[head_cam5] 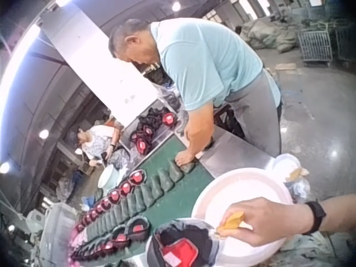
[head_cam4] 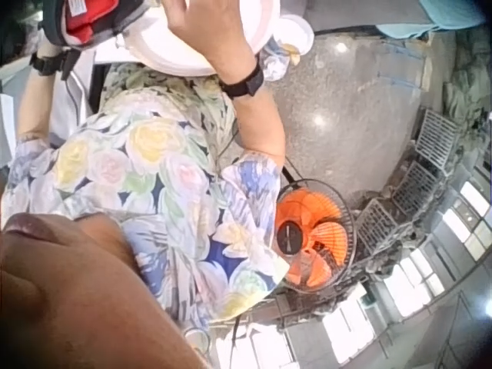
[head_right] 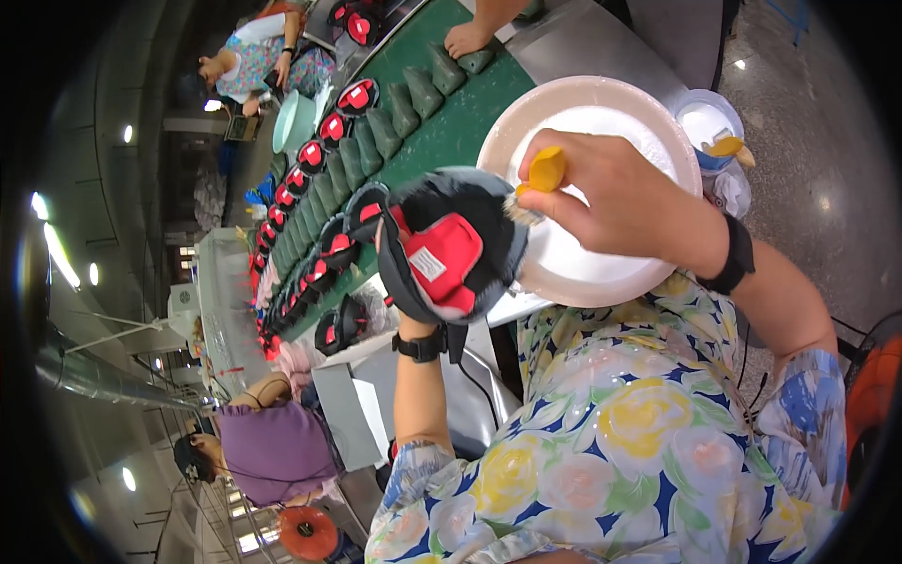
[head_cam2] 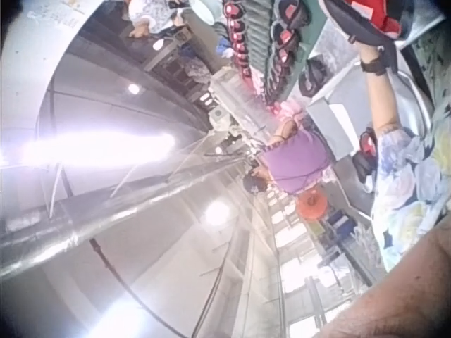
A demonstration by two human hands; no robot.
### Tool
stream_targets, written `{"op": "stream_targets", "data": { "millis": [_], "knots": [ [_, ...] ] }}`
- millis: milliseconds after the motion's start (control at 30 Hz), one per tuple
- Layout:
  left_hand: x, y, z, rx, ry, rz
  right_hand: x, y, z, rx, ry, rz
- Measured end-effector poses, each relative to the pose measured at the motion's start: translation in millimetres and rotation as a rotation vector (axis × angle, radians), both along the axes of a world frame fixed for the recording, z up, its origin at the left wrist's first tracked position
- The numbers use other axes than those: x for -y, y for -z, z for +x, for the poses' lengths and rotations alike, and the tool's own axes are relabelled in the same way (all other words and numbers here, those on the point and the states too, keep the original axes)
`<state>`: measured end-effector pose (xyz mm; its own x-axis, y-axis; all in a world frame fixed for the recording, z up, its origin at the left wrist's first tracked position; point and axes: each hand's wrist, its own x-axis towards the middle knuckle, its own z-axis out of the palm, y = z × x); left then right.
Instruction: Applying glue to the edges of shoe components using a brush.
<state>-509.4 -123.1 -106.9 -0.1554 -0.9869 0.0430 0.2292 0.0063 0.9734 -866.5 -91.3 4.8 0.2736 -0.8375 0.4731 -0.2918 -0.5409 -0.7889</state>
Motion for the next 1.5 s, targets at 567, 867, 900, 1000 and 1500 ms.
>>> {"op": "stream_targets", "data": {
  "millis": [567, 867, 900, 1000, 1500],
  "knots": [
    [29, 78, 45, 0.524, -0.412, -0.391, 8, 18, 26, -0.065, -0.074, 0.058],
    [134, 69, 58, 0.166, -0.459, 0.094, 5, 19, -18, 0.007, 0.161, 0.309],
    [146, 83, 74, 0.136, -0.560, 0.148, 5, 20, -15, -0.005, 0.131, 0.304],
    [162, 128, 128, 0.067, -0.625, 0.392, 7, 21, -8, 0.041, 0.119, 0.414],
    [-423, -26, 344, 1.421, -0.759, 1.222, 21, 46, -42, 0.010, -0.189, 0.467]
  ]
}}
